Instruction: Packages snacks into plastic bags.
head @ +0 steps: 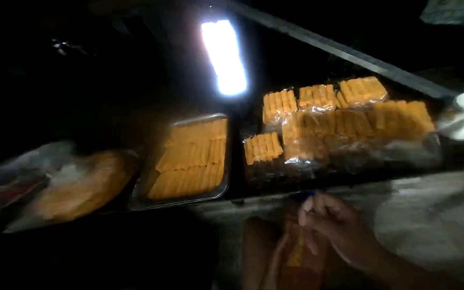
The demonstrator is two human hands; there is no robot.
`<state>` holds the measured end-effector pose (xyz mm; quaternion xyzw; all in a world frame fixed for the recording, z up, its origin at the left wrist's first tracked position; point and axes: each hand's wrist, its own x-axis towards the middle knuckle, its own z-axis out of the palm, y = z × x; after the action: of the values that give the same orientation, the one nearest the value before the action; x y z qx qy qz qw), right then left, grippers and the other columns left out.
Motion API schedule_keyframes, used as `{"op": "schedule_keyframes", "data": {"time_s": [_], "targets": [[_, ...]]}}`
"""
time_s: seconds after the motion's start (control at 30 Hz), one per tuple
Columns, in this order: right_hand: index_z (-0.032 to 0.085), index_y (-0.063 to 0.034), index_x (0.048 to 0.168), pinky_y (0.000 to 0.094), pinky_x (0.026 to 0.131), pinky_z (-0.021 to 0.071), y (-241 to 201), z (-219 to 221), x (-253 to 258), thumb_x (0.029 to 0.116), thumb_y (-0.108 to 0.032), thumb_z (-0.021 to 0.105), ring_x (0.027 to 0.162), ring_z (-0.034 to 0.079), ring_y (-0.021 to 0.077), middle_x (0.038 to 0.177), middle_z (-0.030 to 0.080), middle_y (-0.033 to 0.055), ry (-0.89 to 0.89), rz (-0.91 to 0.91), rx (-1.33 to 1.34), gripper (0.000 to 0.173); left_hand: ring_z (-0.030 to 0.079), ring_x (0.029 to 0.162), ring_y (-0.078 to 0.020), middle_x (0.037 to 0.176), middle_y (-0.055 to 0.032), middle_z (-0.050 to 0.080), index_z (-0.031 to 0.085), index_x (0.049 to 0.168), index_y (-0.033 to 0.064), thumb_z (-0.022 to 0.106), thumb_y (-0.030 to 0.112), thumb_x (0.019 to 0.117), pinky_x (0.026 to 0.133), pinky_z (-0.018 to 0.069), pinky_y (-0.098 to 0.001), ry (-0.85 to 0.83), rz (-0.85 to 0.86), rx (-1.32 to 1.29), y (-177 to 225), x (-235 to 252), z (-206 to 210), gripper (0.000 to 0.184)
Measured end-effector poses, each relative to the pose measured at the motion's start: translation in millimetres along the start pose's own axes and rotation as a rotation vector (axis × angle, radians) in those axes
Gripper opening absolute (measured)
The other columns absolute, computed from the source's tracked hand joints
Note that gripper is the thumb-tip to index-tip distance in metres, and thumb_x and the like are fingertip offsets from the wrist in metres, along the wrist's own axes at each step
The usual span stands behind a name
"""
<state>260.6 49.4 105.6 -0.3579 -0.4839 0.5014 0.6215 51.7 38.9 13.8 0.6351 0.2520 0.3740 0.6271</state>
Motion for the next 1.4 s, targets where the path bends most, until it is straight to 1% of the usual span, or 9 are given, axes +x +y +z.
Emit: {"op": "schedule_keyframes", "data": {"time_s": [0.07,0.2,0.5,0.67,0.83,0.93,1.1,1.3,1.4], "targets": [[0.058,-0.0147,0.095,0.0211,0.054,0.0578,-2,4,3,0.0982,-0.005,0.059,0.062,0.065,0.0034,0.092,0.070,-0.0045,-0.017,-0.036,0.072,0.010,0.054,0.131,-0.0036,0.146,-0.0054,0.057,0.046,0.147,-0.0013,0.080,0.023,0.0874,0.111,0.0461,-0.0259,0.198,0.082,0.207,21,2,17,0.073],[0.055,-0.0158,0.094,0.0223,0.054,0.0580,-10,11,12,0.0966,-0.002,0.059,0.063,0.066,0.0056,0.093,0.071,-0.0029,-0.011,-0.025,0.156,0.015,0.067,0.106,0.0019,0.116,0.0115,0.073,0.071,0.118,0.0182,0.062,0.015,0.1013,0.094,0.0559,-0.0194,0.460,0.268,0.293,44,17,19,0.019],[0.053,-0.0074,0.106,0.0238,0.068,0.0582,-49,2,106,0.1042,0.000,0.042,0.069,0.065,0.0072,0.085,0.066,-0.0014,0.050,0.181,0.021,0.013,0.070,0.080,-0.0010,0.089,0.0035,0.073,0.070,0.103,0.0017,0.061,0.010,0.0990,0.075,0.0595,-0.0211,0.381,0.236,0.585,123,124,-55,0.013],[0.050,-0.0052,0.099,0.0275,0.068,0.0596,-58,2,173,0.0960,0.011,0.043,0.070,0.066,0.0109,0.091,0.065,0.0037,0.161,0.031,-0.004,0.018,0.068,0.086,-0.0175,0.100,-0.0125,0.071,0.067,0.110,-0.0011,0.059,0.012,0.1027,0.081,0.0571,-0.0391,0.405,0.288,0.904,154,198,-84,0.017],[0.054,0.0015,0.116,0.0351,0.079,0.0592,9,-26,166,0.1027,-0.002,0.048,0.083,0.068,0.0165,0.100,0.066,0.0112,0.076,0.190,-0.319,0.015,0.070,0.096,-0.0434,0.103,-0.0228,0.072,0.071,0.114,0.0014,0.058,0.014,0.1029,0.084,0.0541,-0.0634,0.366,-0.017,1.220,99,214,-87,0.021],[0.055,0.0062,0.117,0.0330,0.081,0.0593,22,-26,147,0.1013,0.003,0.051,0.084,0.069,0.0174,0.101,0.065,0.0138,0.073,0.350,-0.346,0.016,0.068,0.102,-0.0477,0.107,-0.0261,0.071,0.070,0.119,0.0018,0.058,0.013,0.1023,0.087,0.0531,-0.0644,0.307,-0.113,1.323,72,202,-82,0.024],[0.061,0.0081,0.104,0.0299,0.078,0.0603,22,-24,108,0.0988,0.005,0.055,0.081,0.070,0.0144,0.096,0.069,0.0132,0.030,0.275,-0.426,0.009,0.068,0.106,-0.0451,0.107,-0.0225,0.073,0.075,0.112,0.0020,0.061,0.005,0.0979,0.086,0.0547,-0.0612,0.307,0.103,1.437,56,185,-82,0.020],[0.064,-0.0001,0.104,0.0324,0.080,0.0594,34,-36,45,0.0989,-0.003,0.057,0.085,0.069,0.0131,0.096,0.070,0.0083,-0.144,0.299,-0.599,0.009,0.056,0.129,-0.0428,0.141,-0.0189,0.060,0.065,0.133,0.0042,0.054,0.004,0.1023,0.105,0.0459,-0.0593,0.168,0.176,1.408,55,141,-75,0.032],[0.069,-0.0004,0.105,0.0299,0.083,0.0573,56,-39,8,0.0995,-0.010,0.061,0.090,0.067,0.0122,0.101,0.069,0.0101,-0.292,0.283,-0.706,0.014,0.059,0.127,-0.0354,0.137,-0.0167,0.063,0.068,0.128,0.0034,0.054,0.009,0.1023,0.106,0.0478,-0.0506,0.213,0.186,1.291,52,91,-69,0.030]]}}
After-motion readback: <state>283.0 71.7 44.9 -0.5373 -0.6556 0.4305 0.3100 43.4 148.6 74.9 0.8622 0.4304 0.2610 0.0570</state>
